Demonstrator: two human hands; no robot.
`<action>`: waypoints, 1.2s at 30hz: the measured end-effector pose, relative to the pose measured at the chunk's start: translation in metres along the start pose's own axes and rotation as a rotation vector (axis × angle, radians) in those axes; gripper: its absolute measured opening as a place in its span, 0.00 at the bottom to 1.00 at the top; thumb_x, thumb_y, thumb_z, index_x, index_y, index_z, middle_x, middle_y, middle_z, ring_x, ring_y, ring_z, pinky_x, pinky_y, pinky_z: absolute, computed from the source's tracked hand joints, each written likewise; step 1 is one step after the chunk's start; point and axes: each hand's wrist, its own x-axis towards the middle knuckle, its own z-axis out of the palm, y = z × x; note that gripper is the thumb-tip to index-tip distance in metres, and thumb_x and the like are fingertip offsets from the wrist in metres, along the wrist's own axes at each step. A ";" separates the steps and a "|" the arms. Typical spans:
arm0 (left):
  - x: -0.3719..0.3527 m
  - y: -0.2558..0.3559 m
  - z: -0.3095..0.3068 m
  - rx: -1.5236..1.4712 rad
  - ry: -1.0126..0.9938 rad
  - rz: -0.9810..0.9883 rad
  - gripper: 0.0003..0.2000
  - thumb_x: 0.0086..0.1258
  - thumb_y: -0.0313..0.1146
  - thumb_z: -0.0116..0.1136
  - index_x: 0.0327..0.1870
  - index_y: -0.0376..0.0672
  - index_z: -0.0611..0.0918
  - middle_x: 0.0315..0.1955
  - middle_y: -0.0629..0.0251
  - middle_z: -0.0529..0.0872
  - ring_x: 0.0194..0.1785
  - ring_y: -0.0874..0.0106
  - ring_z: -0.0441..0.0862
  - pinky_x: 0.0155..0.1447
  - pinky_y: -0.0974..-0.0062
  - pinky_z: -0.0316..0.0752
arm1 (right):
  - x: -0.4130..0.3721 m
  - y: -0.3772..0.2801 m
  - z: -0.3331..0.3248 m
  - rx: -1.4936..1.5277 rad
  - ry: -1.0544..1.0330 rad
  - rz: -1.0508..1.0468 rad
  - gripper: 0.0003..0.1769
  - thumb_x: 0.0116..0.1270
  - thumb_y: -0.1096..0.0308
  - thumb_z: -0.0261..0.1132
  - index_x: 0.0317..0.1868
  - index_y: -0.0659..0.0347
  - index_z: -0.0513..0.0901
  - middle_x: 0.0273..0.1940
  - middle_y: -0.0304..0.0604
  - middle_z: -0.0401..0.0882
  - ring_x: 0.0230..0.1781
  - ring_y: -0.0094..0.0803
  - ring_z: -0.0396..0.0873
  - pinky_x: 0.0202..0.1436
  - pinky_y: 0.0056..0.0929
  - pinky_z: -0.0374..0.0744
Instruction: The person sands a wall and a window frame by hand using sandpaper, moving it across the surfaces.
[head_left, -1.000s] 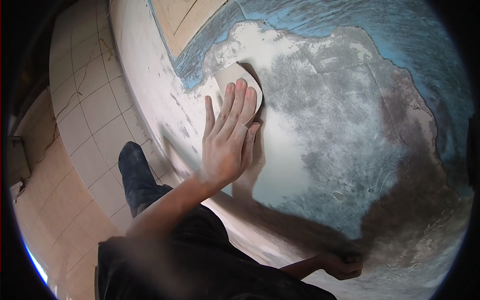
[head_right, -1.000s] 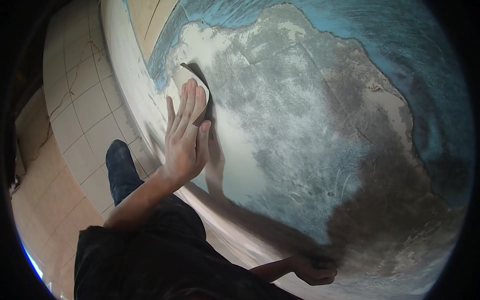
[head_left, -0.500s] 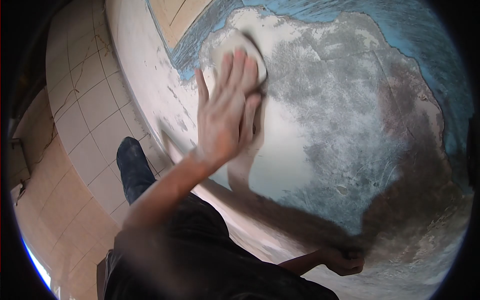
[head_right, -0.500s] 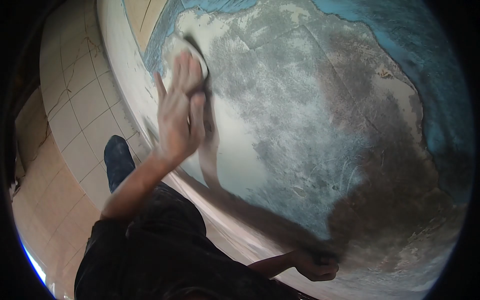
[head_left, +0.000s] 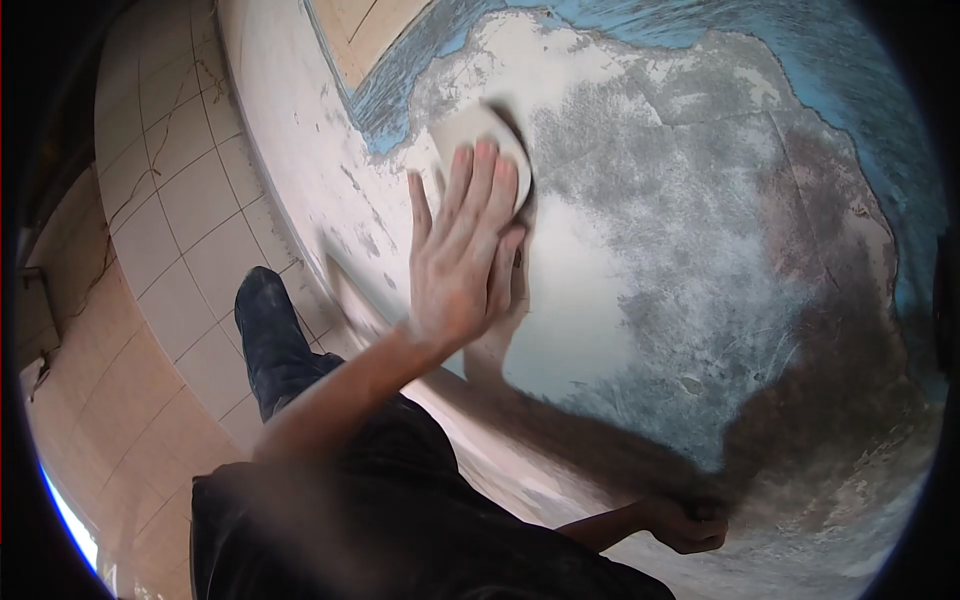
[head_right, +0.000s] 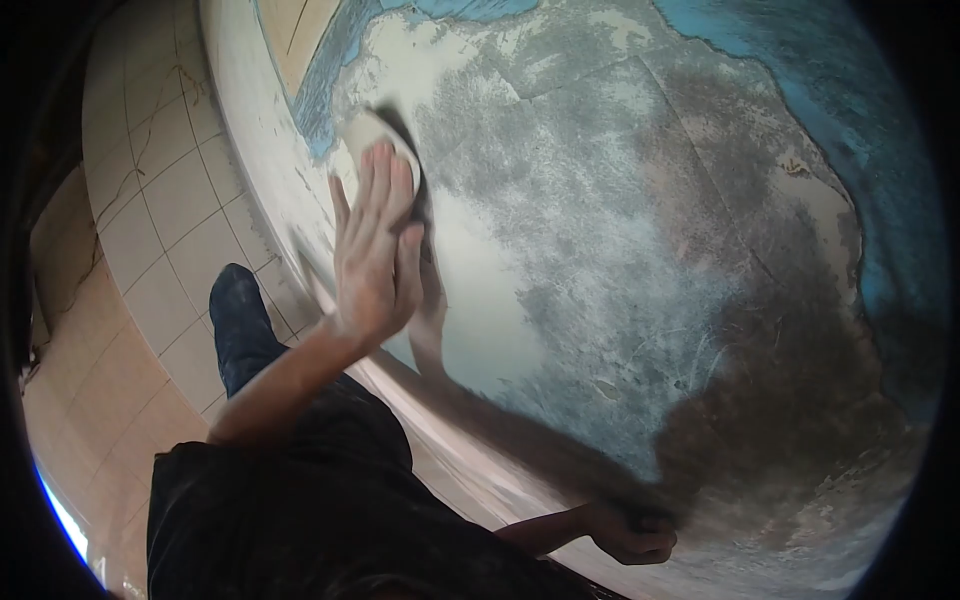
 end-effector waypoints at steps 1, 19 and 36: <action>-0.017 0.002 0.002 -0.007 -0.028 -0.003 0.24 0.71 0.30 0.42 0.67 0.33 0.62 0.68 0.47 0.60 0.73 0.53 0.53 0.72 0.46 0.34 | -0.001 -0.003 0.001 0.002 0.000 0.005 0.17 0.67 0.62 0.50 0.20 0.58 0.70 0.22 0.36 0.64 0.21 0.26 0.63 0.27 0.26 0.64; 0.031 -0.016 -0.004 0.016 0.056 -0.010 0.23 0.74 0.34 0.39 0.68 0.37 0.62 0.69 0.51 0.60 0.74 0.56 0.52 0.72 0.47 0.34 | -0.002 -0.004 0.001 0.012 -0.015 0.008 0.18 0.67 0.62 0.50 0.20 0.59 0.70 0.22 0.36 0.65 0.21 0.26 0.63 0.27 0.26 0.65; -0.006 0.000 -0.006 -0.014 -0.060 -0.081 0.23 0.73 0.31 0.41 0.68 0.36 0.62 0.69 0.51 0.59 0.73 0.55 0.52 0.72 0.45 0.31 | -0.003 -0.009 0.005 0.037 0.009 0.048 0.18 0.67 0.61 0.50 0.19 0.59 0.70 0.22 0.36 0.65 0.21 0.26 0.64 0.26 0.26 0.66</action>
